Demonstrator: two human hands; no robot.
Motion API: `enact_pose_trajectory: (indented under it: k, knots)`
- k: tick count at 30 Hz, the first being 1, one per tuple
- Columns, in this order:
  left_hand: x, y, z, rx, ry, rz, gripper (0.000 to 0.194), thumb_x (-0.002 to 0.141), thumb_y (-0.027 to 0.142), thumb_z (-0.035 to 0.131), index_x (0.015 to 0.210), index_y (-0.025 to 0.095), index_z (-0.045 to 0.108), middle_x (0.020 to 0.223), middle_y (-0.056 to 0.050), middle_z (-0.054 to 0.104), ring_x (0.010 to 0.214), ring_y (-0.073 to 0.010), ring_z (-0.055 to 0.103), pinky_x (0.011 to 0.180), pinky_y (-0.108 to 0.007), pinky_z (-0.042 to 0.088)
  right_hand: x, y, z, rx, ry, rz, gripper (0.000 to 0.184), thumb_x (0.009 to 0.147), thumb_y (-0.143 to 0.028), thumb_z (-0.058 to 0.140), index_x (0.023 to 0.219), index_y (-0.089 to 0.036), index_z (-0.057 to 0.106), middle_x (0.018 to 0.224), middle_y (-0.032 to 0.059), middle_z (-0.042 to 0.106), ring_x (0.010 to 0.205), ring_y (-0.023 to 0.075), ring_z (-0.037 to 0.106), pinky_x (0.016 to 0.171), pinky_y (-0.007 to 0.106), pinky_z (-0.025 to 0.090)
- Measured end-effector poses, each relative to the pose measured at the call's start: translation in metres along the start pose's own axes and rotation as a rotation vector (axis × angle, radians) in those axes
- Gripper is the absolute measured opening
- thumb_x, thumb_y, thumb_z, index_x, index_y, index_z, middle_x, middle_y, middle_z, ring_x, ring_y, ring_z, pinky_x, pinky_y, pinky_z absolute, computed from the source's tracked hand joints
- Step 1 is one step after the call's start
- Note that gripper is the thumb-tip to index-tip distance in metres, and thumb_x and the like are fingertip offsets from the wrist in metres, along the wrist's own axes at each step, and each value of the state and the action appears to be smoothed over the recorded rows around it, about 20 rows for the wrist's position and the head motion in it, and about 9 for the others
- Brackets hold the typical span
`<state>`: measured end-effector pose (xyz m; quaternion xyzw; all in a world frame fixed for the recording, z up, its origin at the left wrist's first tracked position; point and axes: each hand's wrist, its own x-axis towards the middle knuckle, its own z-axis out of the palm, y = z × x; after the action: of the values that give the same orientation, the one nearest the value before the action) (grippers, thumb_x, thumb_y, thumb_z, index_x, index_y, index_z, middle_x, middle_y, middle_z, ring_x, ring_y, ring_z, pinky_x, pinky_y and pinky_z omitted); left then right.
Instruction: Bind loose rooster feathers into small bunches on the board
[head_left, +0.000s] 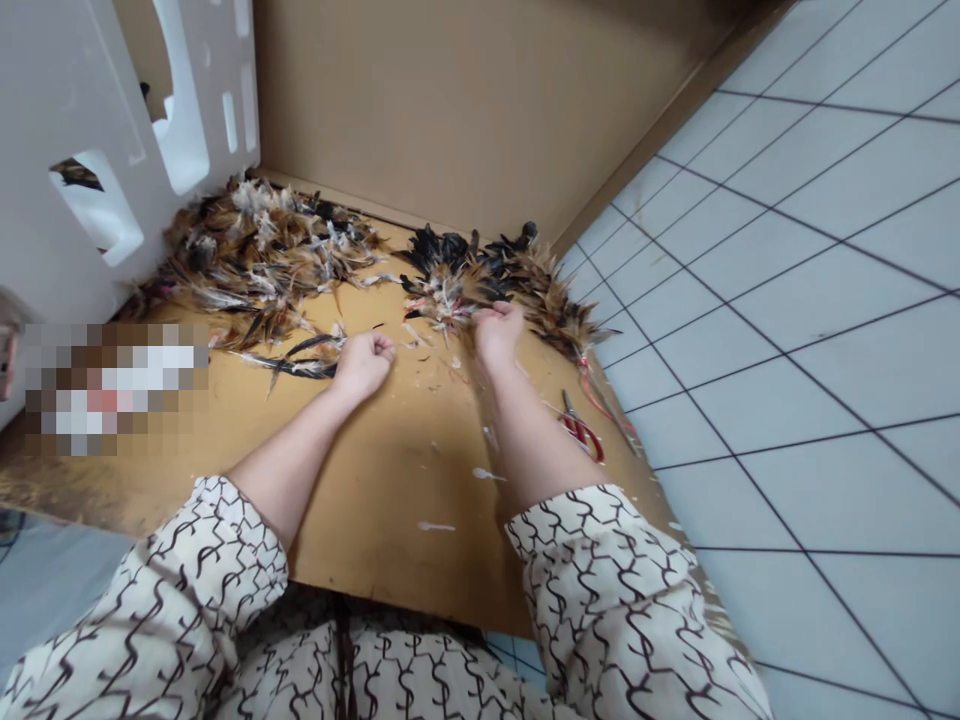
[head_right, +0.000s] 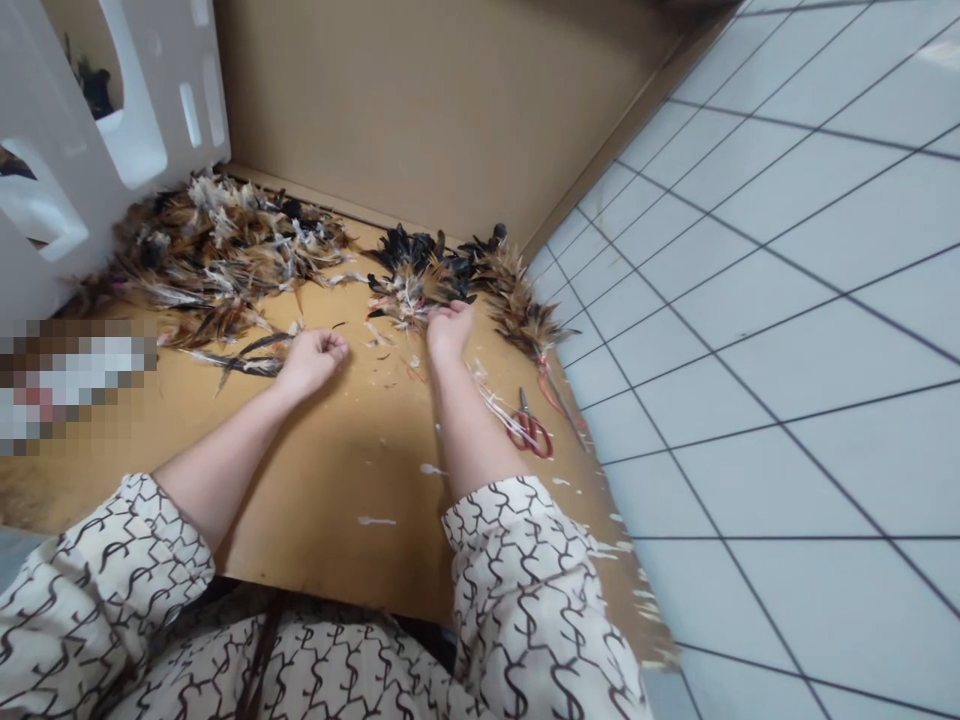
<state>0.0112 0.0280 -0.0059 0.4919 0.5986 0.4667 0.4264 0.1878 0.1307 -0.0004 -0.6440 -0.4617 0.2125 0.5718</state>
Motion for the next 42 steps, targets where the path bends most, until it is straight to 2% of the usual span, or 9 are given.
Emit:
enact_pose_trajectory:
  k: [5,10,14,16,19,23,29,37,42]
  knots:
    - [-0.003,0.004,-0.004,0.251,0.023,0.093,0.011,0.073,0.016,0.049,0.071,0.016,0.06,0.066,-0.001,0.061,0.063,-0.0135,0.055,0.066,-0.025,0.043,-0.045,-0.007,-0.003,0.119,-0.256,-0.036,0.018,0.056,-0.012,0.052,0.073,-0.018,0.05,0.068,-0.0017,0.054,0.07,0.0135,0.054,0.074,0.03,0.046]
    - [0.0,0.008,-0.023,0.574,0.178,0.16,0.022,0.077,0.017,0.046,0.089,0.017,0.063,0.094,-0.009,0.066,0.091,-0.0211,0.06,0.084,-0.033,0.044,-0.09,-0.021,-0.017,0.131,-0.468,-0.006,0.015,0.057,-0.015,0.054,0.071,-0.019,0.054,0.068,-0.001,0.058,0.064,0.0131,0.052,0.068,0.03,0.046]
    - [0.004,0.009,-0.044,0.723,0.335,0.198,0.03,0.076,0.017,0.046,0.1,0.013,0.062,0.112,-0.015,0.061,0.112,-0.0259,0.052,0.101,-0.039,0.036,-0.112,-0.028,-0.036,0.153,-0.54,0.022,0.015,0.057,-0.017,0.055,0.072,-0.019,0.055,0.068,-0.0016,0.057,0.064,0.0119,0.051,0.068,0.029,0.045]
    - [0.004,0.009,-0.053,0.792,0.406,0.187,0.033,0.077,0.02,0.045,0.106,0.012,0.06,0.119,-0.017,0.058,0.121,-0.0288,0.045,0.108,-0.048,0.025,-0.12,-0.03,-0.046,0.165,-0.554,0.045,0.014,0.059,-0.019,0.056,0.073,-0.019,0.055,0.067,-0.0019,0.057,0.063,0.0114,0.051,0.069,0.029,0.046]
    - [0.002,0.009,-0.065,0.849,0.482,0.089,0.039,0.079,0.025,0.044,0.115,0.013,0.055,0.132,-0.019,0.049,0.132,-0.034,0.031,0.108,-0.062,0.014,-0.129,-0.031,-0.059,0.166,-0.584,0.049,0.013,0.06,-0.021,0.058,0.072,-0.02,0.055,0.066,-0.0022,0.056,0.063,0.0113,0.052,0.068,0.028,0.046]
    - [0.001,0.007,-0.075,0.892,0.522,-0.037,0.051,0.082,0.035,0.04,0.127,0.011,0.047,0.145,-0.022,0.034,0.138,-0.0381,0.018,0.105,-0.068,0.008,-0.138,-0.024,-0.068,0.163,-0.6,0.01,0.011,0.062,-0.024,0.057,0.073,-0.021,0.054,0.067,-0.0014,0.055,0.065,0.012,0.053,0.065,0.027,0.046]
    - [0.006,-0.001,-0.071,0.897,0.367,-0.25,0.064,0.083,0.042,0.037,0.135,0.006,0.038,0.146,-0.024,0.03,0.138,-0.0387,0.019,0.105,-0.065,0.014,-0.143,-0.007,-0.063,0.179,-0.6,0.065,0.009,0.062,-0.024,0.056,0.069,-0.021,0.052,0.061,-0.0029,0.053,0.059,0.0109,0.05,0.062,0.026,0.046]
    - [0.001,-0.001,-0.028,0.933,0.14,-0.084,0.057,0.083,0.043,0.04,0.129,0.011,0.046,0.147,-0.02,0.032,0.138,-0.0329,0.024,0.109,-0.053,0.019,-0.147,-0.003,-0.059,0.173,-0.636,0.039,0.005,0.063,-0.021,0.053,0.068,-0.021,0.052,0.061,-0.0034,0.053,0.058,0.0107,0.05,0.063,0.027,0.047]
    - [-0.006,0.005,-0.008,0.787,-0.037,0.03,0.059,0.081,0.044,0.045,0.13,0.011,0.045,0.147,-0.017,0.032,0.138,-0.0289,0.025,0.111,-0.045,0.02,-0.147,0.0,-0.059,0.162,-0.66,-0.025,0.005,0.064,-0.021,0.054,0.069,-0.021,0.054,0.063,-0.0022,0.056,0.06,0.0115,0.052,0.064,0.027,0.047]
